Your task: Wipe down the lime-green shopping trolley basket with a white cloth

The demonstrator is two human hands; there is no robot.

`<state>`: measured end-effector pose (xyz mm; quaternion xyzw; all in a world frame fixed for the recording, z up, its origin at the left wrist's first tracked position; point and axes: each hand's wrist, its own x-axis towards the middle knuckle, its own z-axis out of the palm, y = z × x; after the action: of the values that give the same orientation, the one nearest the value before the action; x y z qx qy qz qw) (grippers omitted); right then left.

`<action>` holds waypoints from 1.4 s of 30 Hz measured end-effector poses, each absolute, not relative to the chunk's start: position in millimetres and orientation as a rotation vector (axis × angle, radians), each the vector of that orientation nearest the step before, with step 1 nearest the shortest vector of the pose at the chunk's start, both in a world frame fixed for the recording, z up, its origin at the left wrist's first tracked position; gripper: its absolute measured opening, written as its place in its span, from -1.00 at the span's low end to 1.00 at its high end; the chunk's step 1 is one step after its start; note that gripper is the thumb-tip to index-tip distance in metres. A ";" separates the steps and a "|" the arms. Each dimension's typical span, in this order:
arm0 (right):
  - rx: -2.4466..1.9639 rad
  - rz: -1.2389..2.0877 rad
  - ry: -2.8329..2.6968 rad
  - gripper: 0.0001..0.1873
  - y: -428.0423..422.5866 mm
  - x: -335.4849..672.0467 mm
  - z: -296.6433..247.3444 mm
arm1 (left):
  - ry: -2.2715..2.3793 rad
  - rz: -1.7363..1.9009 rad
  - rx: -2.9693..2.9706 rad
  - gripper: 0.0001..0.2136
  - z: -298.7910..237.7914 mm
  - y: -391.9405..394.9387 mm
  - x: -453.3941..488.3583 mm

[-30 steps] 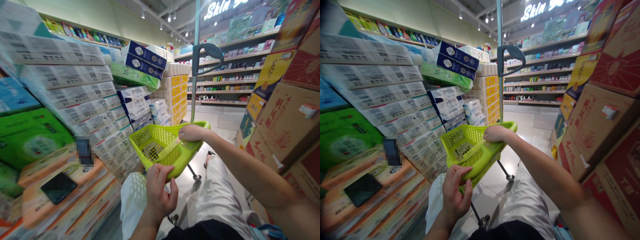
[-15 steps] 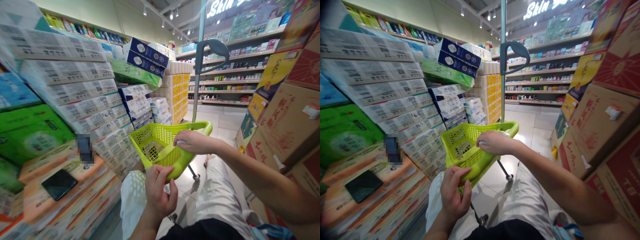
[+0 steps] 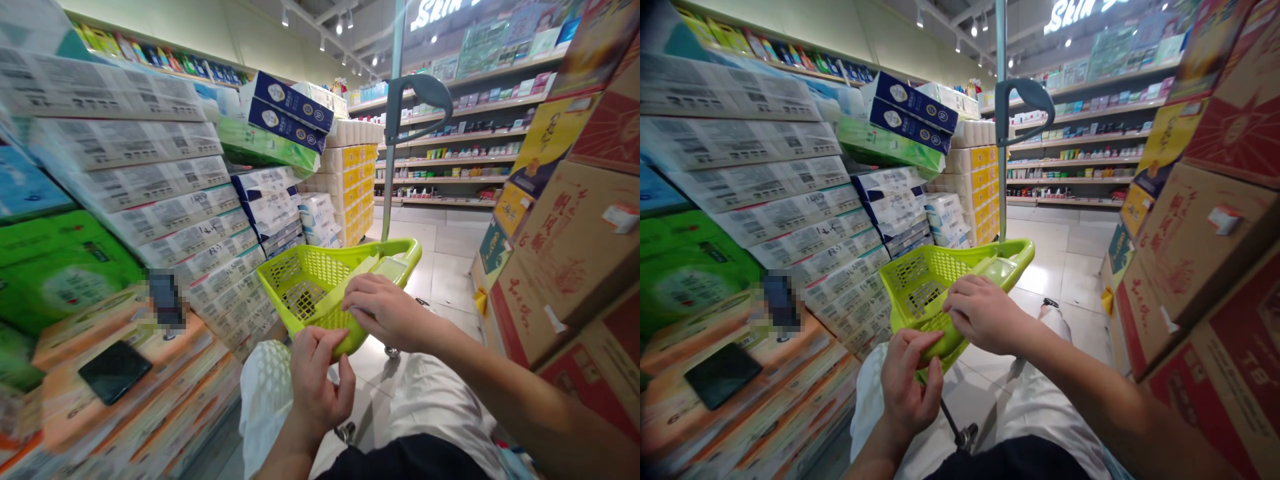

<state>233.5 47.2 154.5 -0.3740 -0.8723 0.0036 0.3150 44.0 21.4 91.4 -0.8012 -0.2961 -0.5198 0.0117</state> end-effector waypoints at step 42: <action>-1.070 -0.053 -1.944 -0.77 62.6 263.2 133.1 | -0.990 -1.661 -2.476 -0.74 91.5 22.4 47.2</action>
<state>263.2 62.6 133.1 -0.4316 -0.7845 -0.0213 0.4448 47.2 22.4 91.5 -0.7882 -0.3151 -0.5286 0.0000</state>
